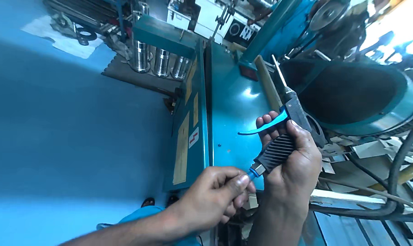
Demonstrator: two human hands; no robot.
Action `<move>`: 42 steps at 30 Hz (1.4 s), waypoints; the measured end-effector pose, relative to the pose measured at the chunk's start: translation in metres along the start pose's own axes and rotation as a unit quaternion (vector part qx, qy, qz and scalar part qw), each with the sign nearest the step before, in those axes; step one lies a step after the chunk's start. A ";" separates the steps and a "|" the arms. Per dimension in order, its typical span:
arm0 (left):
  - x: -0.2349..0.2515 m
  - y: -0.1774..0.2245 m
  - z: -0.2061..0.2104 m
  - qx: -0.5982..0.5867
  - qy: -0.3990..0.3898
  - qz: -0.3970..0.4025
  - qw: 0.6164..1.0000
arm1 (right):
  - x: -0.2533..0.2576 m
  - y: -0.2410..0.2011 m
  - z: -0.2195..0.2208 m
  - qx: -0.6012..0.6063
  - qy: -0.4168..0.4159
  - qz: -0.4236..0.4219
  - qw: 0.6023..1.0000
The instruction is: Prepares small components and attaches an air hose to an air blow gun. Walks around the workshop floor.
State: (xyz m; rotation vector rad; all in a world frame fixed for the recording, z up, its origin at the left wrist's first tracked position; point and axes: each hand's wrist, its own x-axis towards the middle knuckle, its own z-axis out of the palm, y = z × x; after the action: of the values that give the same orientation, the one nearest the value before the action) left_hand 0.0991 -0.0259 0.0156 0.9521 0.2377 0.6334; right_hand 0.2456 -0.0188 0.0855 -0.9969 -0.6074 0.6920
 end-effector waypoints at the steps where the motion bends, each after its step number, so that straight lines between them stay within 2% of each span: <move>1: 0.001 0.000 0.000 -0.015 -0.004 0.001 1.000 | 0.001 0.000 0.000 0.000 -0.003 0.000 1.000; 13: -0.001 -0.009 0.003 -0.119 -0.027 -0.012 0.992 | 0.008 0.001 -0.006 0.010 -0.059 -0.022 0.998; 25: -0.002 -0.019 0.003 -0.014 0.008 0.043 0.999 | 0.005 0.007 -0.011 0.001 -0.069 -0.024 0.997; 32: 0.002 -0.024 0.001 -0.002 0.027 0.039 0.999 | -0.008 0.007 -0.009 -0.070 -0.099 -0.107 0.987; 34: 0.007 -0.023 -0.002 0.019 0.030 0.084 0.996 | -0.013 0.011 -0.007 -0.069 -0.132 -0.095 0.984; 37: 0.018 -0.009 -0.009 0.049 0.037 0.183 0.981 | -0.027 0.026 -0.001 -0.101 -0.225 -0.071 0.966; 39: 0.022 -0.002 -0.016 0.097 0.071 0.236 0.964 | -0.032 0.035 0.006 -0.138 -0.268 -0.079 0.950; 40: 0.023 0.002 -0.023 0.159 0.095 0.264 0.947 | -0.032 0.037 0.011 -0.162 -0.273 -0.084 0.945; 42: 0.014 0.011 -0.044 0.334 0.126 0.297 0.886 | -0.029 0.040 0.020 -0.200 -0.285 -0.108 0.931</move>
State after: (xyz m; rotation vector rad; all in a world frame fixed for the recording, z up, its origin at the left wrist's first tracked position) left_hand 0.0864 0.0171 0.0008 1.6348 0.4165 1.2935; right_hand 0.2029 -0.0147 0.0542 -1.0793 -1.3920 0.6755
